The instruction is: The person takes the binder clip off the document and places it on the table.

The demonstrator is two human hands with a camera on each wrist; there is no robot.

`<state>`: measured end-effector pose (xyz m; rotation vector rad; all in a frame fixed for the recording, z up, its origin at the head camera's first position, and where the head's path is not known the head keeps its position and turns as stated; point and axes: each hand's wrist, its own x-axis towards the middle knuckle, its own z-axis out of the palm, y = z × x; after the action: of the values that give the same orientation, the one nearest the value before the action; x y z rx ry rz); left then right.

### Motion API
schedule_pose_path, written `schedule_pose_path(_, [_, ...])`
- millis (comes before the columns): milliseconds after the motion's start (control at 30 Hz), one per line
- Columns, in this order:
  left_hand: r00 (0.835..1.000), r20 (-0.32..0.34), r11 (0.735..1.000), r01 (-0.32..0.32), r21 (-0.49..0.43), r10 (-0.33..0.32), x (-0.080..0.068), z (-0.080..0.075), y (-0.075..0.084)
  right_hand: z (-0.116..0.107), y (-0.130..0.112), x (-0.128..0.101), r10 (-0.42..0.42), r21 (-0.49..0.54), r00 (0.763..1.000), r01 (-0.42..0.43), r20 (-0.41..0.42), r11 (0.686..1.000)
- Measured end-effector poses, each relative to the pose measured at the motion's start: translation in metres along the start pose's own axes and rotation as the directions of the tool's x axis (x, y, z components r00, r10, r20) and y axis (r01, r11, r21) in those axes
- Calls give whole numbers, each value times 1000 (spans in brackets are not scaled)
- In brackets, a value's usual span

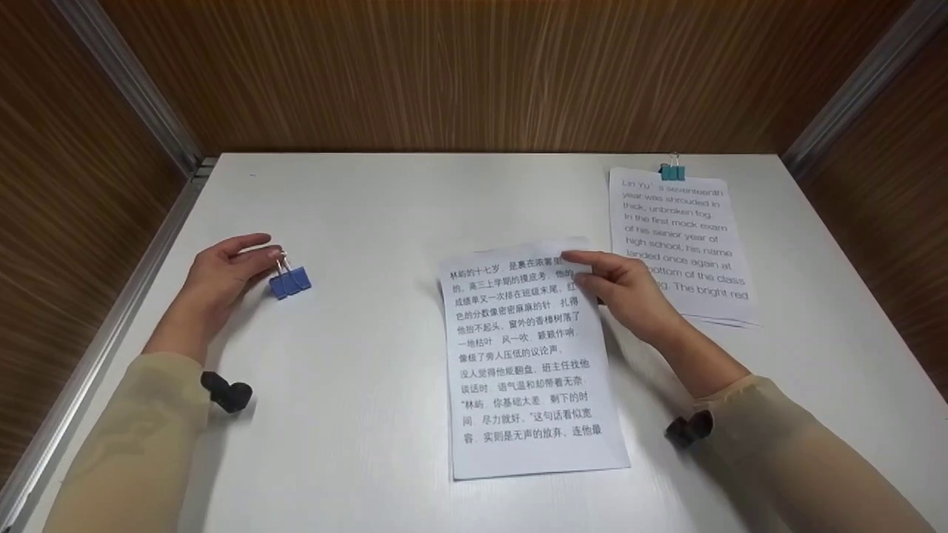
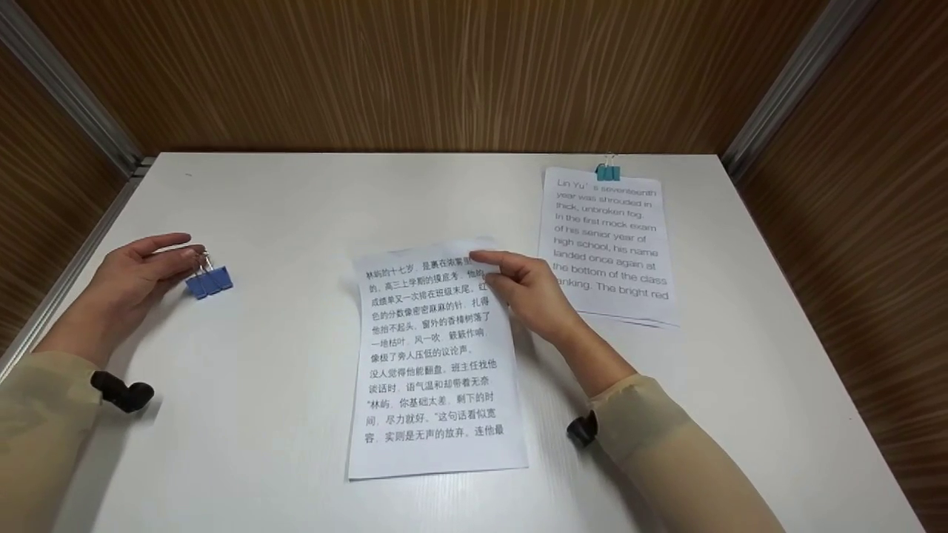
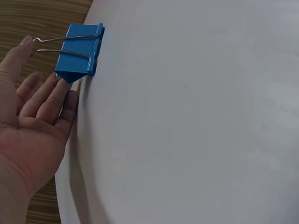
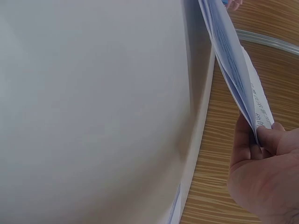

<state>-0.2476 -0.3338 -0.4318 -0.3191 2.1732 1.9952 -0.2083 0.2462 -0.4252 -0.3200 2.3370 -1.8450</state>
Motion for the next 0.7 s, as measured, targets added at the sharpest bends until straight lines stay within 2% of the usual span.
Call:
schedule_pose_path(300, [1000, -14, 998, 4, 62, -3, -2, 1, 2, 0, 1, 0, 7, -12, 1000, -7, -2, 1000])
schedule_pose_path(533, [999, -33, 998, -4, 63, 6, -6, -2, 5, 0, 0, 1, 7, -14, 1000, -7, -7, 1000])
schedule_pose_path(700, [999, -39, 991, -15, 130, 20, -7, -3, 8, 0, 0, 0, 11, -31, 1000, -11, -11, 999])
